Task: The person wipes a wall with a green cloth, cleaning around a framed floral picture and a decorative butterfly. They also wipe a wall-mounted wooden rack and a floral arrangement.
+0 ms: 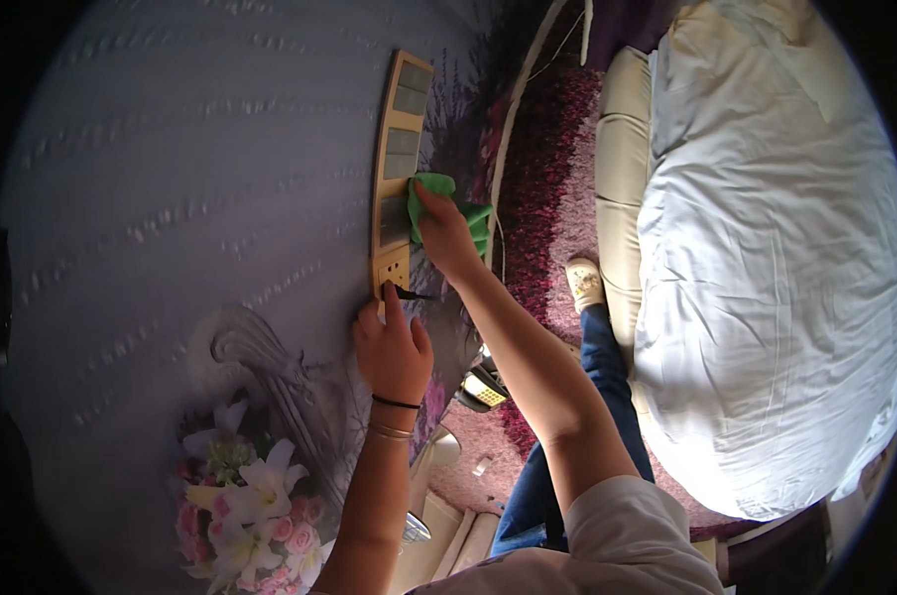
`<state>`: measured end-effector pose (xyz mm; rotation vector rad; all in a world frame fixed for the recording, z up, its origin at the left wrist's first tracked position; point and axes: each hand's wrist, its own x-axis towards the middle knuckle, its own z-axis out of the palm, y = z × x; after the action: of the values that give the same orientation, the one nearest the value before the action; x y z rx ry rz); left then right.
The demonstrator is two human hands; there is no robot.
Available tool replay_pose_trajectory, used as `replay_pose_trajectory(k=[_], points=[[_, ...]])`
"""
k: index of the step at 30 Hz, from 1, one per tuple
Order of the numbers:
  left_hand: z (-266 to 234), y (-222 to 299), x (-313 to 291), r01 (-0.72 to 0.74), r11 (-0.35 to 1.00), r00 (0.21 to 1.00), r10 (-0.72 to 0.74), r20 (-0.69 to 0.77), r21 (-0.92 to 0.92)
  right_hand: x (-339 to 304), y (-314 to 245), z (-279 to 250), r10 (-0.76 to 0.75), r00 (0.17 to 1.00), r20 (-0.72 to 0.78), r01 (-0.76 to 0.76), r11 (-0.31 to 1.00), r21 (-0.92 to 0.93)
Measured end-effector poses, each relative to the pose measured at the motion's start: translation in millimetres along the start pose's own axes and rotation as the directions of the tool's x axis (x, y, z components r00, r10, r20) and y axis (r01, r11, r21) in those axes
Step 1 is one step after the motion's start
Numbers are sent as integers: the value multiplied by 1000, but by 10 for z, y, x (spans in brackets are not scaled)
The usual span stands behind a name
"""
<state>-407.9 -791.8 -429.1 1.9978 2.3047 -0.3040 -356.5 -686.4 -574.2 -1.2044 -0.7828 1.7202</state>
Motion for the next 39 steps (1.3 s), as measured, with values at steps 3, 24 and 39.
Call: replay_pose_trajectory(k=[3, 24, 39], points=[[11, 21, 102, 5, 1000, 1000, -5, -21, 7, -24, -100, -10, -60, 998, -12, 59, 993, -107], [-101, 154, 386, 109, 965, 992, -91, 86, -237, -194, -749, 166, -358, 933, 32, 338, 842, -420], [-117, 176, 686, 123, 973, 988, -102, 114, -193, 206, -798, 150, -442, 896, -52, 335, 746, -575]])
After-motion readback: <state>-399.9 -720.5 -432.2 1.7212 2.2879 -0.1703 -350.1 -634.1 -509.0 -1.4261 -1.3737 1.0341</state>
